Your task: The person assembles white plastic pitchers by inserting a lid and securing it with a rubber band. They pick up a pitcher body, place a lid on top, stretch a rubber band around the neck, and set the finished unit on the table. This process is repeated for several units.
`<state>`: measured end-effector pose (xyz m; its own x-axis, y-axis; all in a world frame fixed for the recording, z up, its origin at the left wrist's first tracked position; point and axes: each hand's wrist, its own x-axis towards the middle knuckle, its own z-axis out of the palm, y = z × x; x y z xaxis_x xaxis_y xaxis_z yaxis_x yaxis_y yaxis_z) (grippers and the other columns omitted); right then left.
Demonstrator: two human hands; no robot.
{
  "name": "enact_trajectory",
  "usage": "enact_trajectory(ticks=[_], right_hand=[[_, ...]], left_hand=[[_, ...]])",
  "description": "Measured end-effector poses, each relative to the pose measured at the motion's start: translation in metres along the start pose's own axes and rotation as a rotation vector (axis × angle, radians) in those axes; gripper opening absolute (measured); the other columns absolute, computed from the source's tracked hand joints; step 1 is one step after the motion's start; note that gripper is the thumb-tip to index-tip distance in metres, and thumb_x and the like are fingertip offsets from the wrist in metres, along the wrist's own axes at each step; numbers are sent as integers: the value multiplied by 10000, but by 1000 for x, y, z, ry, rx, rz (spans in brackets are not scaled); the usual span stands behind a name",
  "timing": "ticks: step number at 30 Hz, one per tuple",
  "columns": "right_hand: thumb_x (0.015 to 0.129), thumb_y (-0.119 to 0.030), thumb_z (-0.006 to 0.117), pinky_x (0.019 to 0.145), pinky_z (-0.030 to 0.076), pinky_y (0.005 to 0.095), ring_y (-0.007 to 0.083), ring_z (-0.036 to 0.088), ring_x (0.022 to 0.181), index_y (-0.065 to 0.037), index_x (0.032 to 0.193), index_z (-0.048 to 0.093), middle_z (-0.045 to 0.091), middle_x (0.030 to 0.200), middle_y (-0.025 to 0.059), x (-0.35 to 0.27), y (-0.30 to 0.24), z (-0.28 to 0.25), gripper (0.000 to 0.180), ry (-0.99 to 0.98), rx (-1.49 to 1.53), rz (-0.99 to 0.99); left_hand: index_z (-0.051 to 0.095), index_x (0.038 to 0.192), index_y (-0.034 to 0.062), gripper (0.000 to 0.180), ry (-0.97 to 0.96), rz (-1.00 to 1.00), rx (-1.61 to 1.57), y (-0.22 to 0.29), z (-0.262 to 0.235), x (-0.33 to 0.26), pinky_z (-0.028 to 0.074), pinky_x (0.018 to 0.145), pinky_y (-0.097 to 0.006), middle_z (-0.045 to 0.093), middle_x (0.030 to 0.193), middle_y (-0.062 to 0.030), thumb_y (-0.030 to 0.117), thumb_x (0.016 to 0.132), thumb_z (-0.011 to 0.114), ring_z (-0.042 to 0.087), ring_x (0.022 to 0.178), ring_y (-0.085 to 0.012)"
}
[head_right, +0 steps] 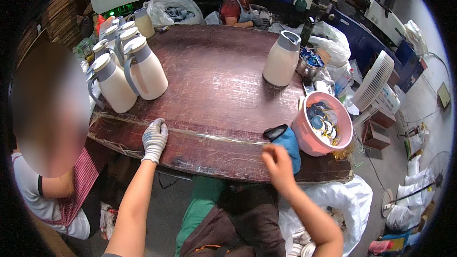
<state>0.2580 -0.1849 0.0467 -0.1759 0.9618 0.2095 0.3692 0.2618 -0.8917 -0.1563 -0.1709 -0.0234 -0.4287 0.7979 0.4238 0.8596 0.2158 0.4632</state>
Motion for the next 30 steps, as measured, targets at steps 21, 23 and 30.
enact_trajectory(ticks=[21,23,30], right_hand=[[821,-276,661,951,487,437,360,601,1111,-109,1312,562,560,1270,193,328,-22,-75,528,214,-946,-102],[837,-217,665,858,509,462,371,632,997,-102,1146,658,614,1125,175,302,-13,-65,330,304,-862,-201],[806,-271,739,776,453,336,232,586,854,-5,970,678,616,873,113,118,-67,-61,318,155,-144,-249]], left_hand=[[653,975,98,162,-76,82,54,16,-1,2,521,744,-448,679,890,-156,217,888,586,657,807,-348],[652,973,96,153,-64,91,34,15,1,2,519,742,-450,677,888,-161,206,884,593,657,809,-351],[675,986,78,159,-113,-128,-330,-13,12,3,519,776,-358,698,930,-143,193,889,623,666,826,-292]])
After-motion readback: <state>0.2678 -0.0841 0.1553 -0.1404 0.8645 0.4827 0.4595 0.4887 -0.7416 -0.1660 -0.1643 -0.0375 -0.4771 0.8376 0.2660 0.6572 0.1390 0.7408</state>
